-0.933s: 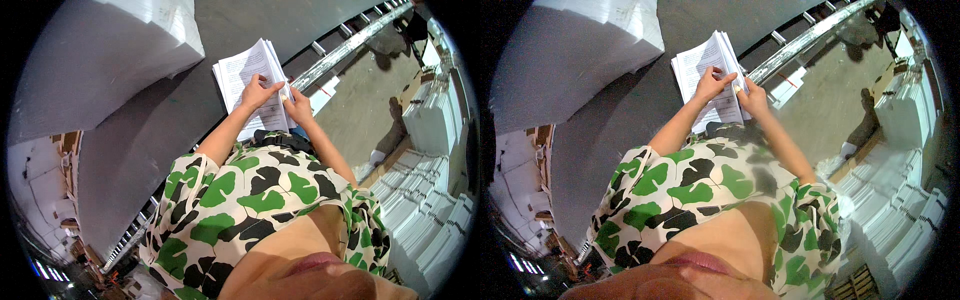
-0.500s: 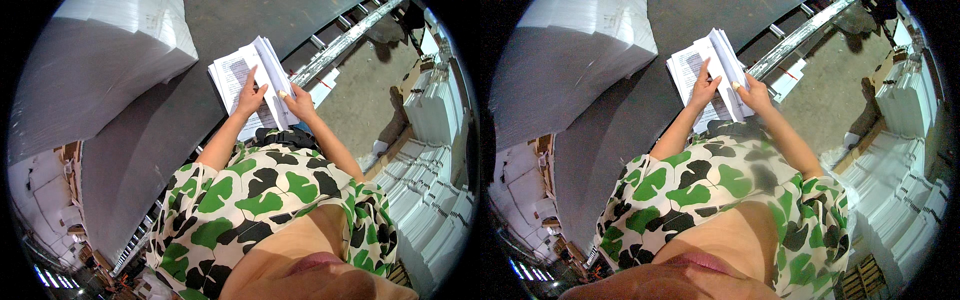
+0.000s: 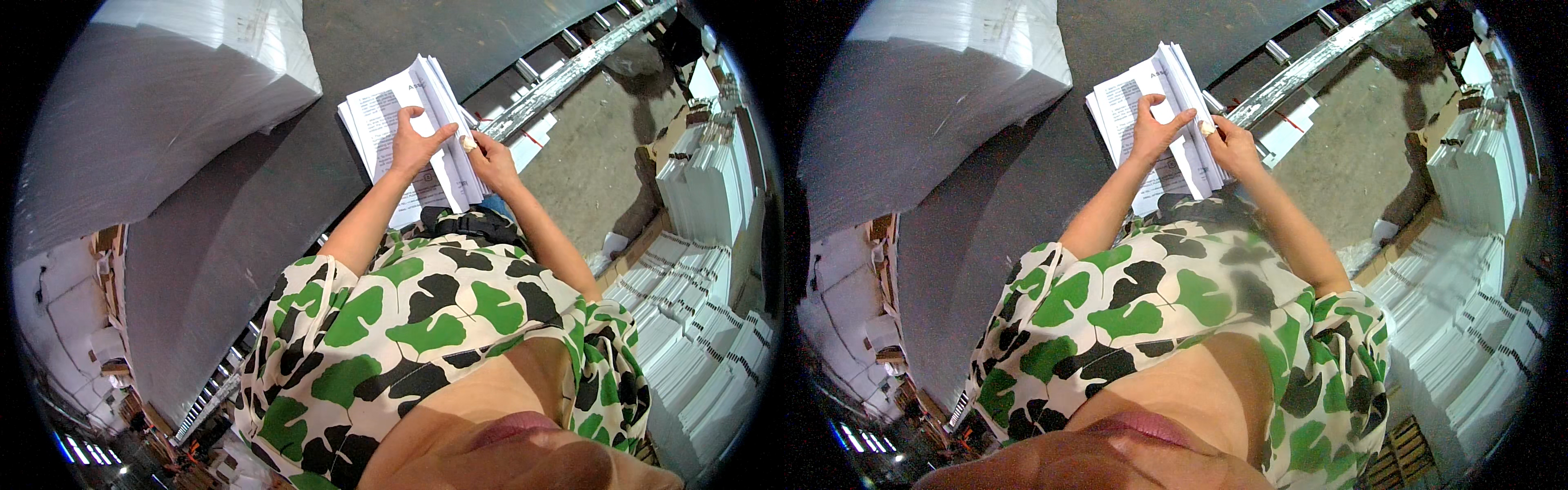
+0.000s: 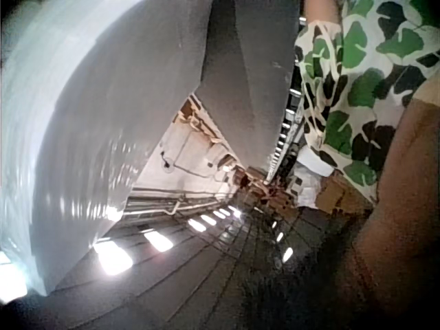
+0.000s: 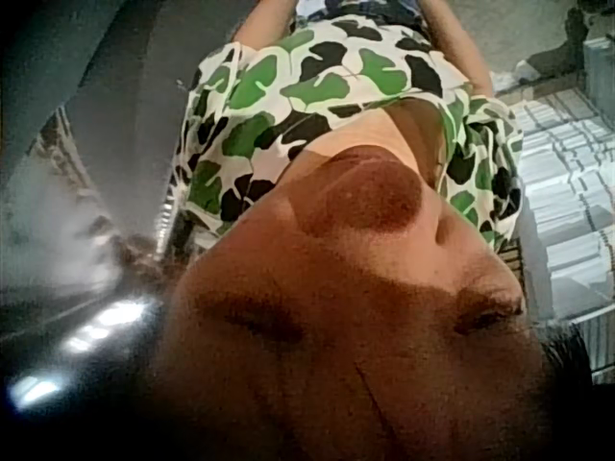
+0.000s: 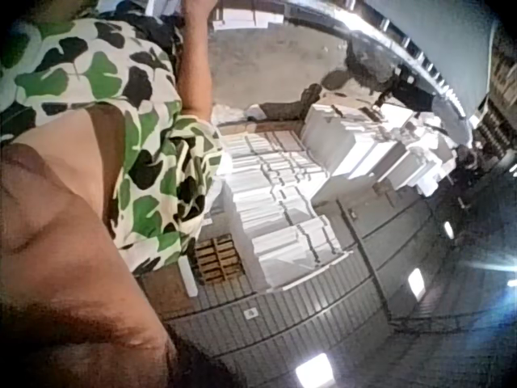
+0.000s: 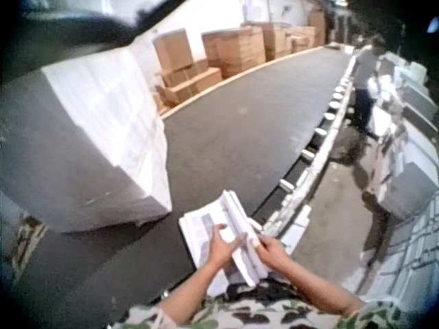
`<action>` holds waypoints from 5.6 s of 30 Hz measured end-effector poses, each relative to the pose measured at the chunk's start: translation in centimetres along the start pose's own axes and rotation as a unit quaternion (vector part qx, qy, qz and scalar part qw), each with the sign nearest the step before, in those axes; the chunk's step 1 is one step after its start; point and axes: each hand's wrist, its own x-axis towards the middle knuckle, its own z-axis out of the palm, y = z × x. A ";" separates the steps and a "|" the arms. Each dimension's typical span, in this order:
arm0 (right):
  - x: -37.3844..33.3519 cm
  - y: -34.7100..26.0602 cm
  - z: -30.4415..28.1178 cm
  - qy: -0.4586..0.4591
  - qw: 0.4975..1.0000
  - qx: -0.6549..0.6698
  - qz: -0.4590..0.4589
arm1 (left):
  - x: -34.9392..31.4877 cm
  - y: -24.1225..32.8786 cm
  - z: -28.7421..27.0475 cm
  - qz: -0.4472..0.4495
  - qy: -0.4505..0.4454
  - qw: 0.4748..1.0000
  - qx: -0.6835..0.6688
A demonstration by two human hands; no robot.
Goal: The person handles a bundle of plastic-wrapped items, then picks up and flips through a stack of papers on a table. They move around a cluttered workspace while holding the documents.
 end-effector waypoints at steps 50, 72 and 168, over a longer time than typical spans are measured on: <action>2.4 -3.6 0.1 -0.093 0.987 -0.121 -0.050 | 1.0 -1.7 -1.2 -0.018 0.085 0.994 -0.070; 2.3 -2.8 1.9 -0.063 0.988 -0.113 -0.088 | 0.5 -1.9 -2.5 0.009 0.070 0.992 -0.109; 6.3 -4.5 4.5 -0.170 0.966 -0.174 -0.085 | 0.5 -5.3 -4.1 0.025 0.196 0.966 -0.165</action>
